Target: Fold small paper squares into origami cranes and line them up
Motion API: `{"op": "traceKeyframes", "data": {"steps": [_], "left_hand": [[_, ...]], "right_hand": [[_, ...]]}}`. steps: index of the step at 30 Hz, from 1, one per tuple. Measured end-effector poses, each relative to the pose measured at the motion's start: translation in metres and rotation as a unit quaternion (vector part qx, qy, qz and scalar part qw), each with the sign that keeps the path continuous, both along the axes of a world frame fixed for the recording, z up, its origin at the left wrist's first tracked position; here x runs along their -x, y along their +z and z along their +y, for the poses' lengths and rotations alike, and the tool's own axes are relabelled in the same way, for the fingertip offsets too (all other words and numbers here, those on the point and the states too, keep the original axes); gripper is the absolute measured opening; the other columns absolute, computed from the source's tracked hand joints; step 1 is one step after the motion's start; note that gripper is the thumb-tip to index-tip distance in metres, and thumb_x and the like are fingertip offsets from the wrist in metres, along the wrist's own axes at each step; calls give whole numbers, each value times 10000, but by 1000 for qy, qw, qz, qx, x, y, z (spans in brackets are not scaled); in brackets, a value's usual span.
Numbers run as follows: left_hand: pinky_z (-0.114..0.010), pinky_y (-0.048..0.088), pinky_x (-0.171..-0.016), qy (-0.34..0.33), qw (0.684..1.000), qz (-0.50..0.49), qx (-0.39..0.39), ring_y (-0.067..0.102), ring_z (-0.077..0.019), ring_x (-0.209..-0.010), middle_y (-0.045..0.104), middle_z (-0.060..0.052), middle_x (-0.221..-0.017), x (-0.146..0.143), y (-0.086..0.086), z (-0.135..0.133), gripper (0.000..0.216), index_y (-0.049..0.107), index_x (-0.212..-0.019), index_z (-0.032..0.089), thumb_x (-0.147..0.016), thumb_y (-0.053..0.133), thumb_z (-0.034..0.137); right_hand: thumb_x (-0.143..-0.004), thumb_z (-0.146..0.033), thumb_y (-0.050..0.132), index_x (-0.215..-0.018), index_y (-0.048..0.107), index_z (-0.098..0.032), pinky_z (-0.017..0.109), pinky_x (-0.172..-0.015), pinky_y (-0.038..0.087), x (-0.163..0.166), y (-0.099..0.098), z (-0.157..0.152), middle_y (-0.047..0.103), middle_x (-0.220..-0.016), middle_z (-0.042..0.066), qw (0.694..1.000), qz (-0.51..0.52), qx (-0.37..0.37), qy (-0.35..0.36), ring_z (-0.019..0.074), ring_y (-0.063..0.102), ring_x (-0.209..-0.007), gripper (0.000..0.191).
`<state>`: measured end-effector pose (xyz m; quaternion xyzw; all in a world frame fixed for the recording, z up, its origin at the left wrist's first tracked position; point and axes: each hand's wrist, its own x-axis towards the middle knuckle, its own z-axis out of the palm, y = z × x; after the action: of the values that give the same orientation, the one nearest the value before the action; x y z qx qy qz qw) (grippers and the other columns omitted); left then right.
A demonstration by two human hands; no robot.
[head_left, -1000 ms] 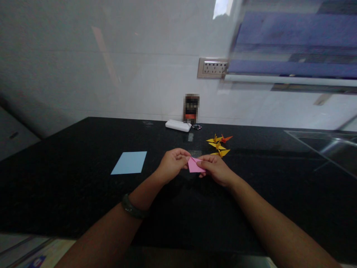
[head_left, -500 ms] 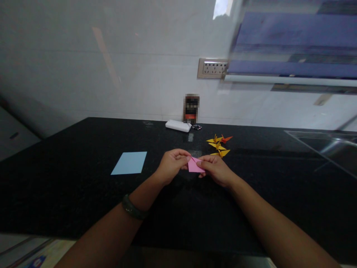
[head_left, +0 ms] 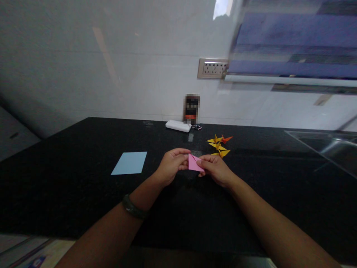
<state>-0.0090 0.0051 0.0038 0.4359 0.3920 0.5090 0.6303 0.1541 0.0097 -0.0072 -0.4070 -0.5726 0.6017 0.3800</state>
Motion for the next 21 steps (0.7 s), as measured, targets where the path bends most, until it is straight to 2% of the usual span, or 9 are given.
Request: {"op": "traceKeyframes", "data": {"steps": [4,8,17,21], "left_hand": [[-221,467,-525,10,999,40,1,565,-92,-533,598,-21,-615,-2,1,0,232,578,-707,99,-642,639,313],[-210,445,-497,27,997,71,10,540,-82,-499,579,1,-577,-1,-1,1,237,577,-650,106,-555,710,278],[-231,459,-534,-2,996,92,6,558,-99,-541,607,-20,-616,1,-5,2,236,613,-694,110,-578,695,299],[-243,464,-550,8,995,98,-1,559,-104,-541,605,-15,-592,1,-6,2,191,614,-664,113,-570,694,258]], "right_hand": [[-710,-340,564,-614,571,-132,197,-447,315,1,2,-2,496,-491,-34,996,-62,-56,16,62,417,-438,230],[-730,-346,541,-604,563,-140,200,-443,292,1,1,-2,483,-491,-36,990,-112,-86,14,67,402,-443,243],[-747,-346,514,-592,550,-142,197,-431,284,0,1,-2,478,-490,-31,986,-132,-100,28,66,390,-435,259],[-738,-341,515,-650,568,-140,191,-432,316,1,-1,-2,495,-508,-32,990,-120,-74,27,65,418,-432,226]]}}
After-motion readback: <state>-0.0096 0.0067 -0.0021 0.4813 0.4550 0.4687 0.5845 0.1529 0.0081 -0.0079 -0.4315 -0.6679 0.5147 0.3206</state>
